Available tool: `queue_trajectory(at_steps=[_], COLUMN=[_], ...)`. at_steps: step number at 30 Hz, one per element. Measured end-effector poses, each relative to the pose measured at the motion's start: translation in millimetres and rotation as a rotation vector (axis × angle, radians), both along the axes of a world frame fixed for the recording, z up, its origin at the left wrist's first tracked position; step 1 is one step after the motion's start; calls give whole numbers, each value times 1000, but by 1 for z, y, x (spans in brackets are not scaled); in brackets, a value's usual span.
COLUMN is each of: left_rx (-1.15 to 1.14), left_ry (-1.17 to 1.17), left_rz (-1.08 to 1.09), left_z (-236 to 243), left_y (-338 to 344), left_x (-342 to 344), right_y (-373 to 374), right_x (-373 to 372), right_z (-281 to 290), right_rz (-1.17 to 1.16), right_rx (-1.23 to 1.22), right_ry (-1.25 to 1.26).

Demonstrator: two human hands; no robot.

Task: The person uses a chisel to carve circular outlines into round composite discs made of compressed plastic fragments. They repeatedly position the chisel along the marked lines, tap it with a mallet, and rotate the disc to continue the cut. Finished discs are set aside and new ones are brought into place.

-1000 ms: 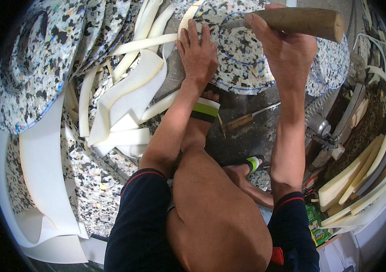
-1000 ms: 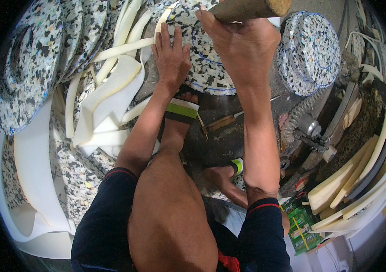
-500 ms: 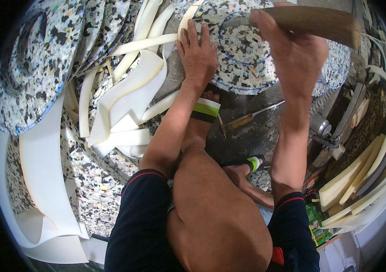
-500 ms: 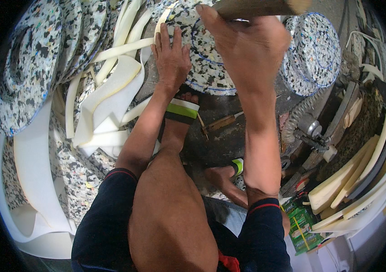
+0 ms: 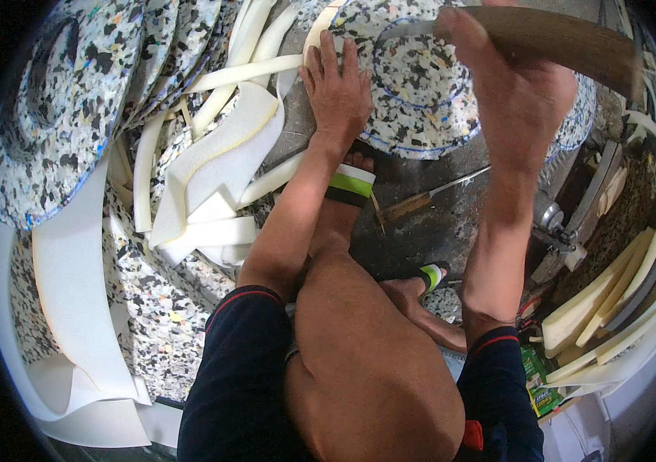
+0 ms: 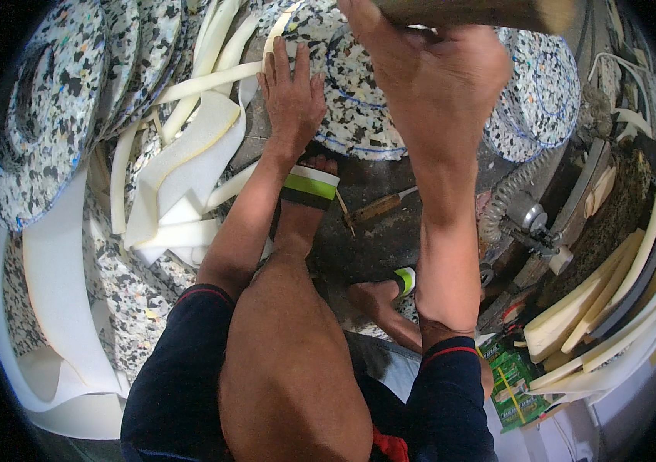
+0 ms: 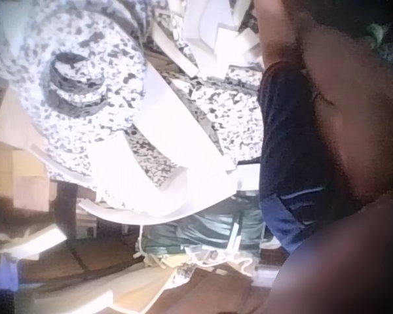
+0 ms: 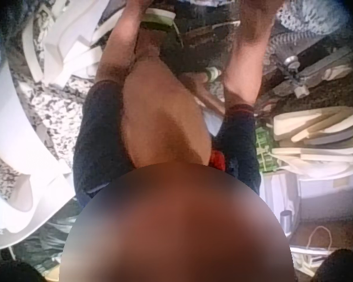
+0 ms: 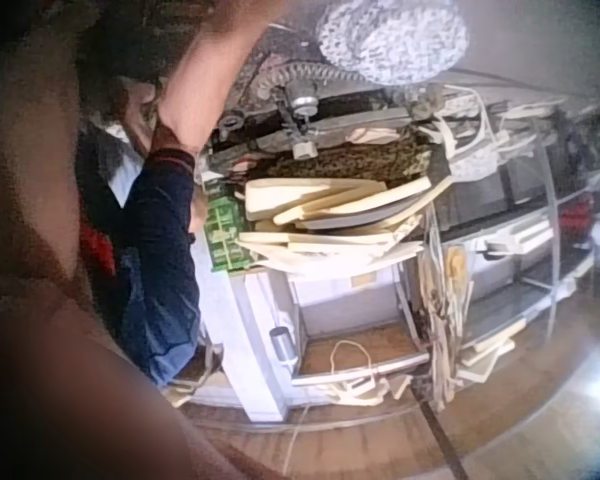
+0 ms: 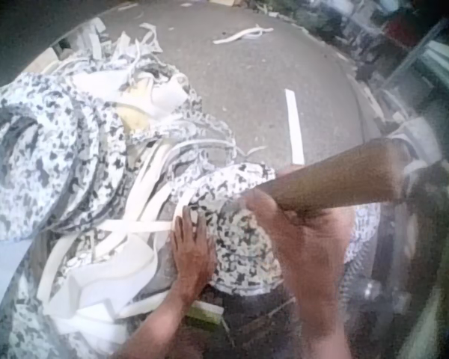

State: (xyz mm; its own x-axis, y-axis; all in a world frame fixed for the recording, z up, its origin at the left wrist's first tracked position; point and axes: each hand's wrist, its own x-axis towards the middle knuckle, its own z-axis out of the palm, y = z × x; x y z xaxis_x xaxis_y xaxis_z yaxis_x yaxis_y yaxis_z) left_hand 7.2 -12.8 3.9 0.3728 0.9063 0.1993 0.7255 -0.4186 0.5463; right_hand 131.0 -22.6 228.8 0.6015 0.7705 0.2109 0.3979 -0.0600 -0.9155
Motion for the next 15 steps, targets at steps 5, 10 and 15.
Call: queue_trajectory(at_steps=[5,10,15], left_rx=[-17,-34,-26], left_ry=[-3,-36,-389], left_rz=[12,0,164], left_z=[3,8,16], left_y=[1,7,54], left_x=[3,1,10], right_y=[6,6,-3], right_x=[7,9,10], right_z=[-8,-23,-24], right_rz=[113,41,3], right_rx=[9,-98,-43], right_ry=[-178,-245,-159])
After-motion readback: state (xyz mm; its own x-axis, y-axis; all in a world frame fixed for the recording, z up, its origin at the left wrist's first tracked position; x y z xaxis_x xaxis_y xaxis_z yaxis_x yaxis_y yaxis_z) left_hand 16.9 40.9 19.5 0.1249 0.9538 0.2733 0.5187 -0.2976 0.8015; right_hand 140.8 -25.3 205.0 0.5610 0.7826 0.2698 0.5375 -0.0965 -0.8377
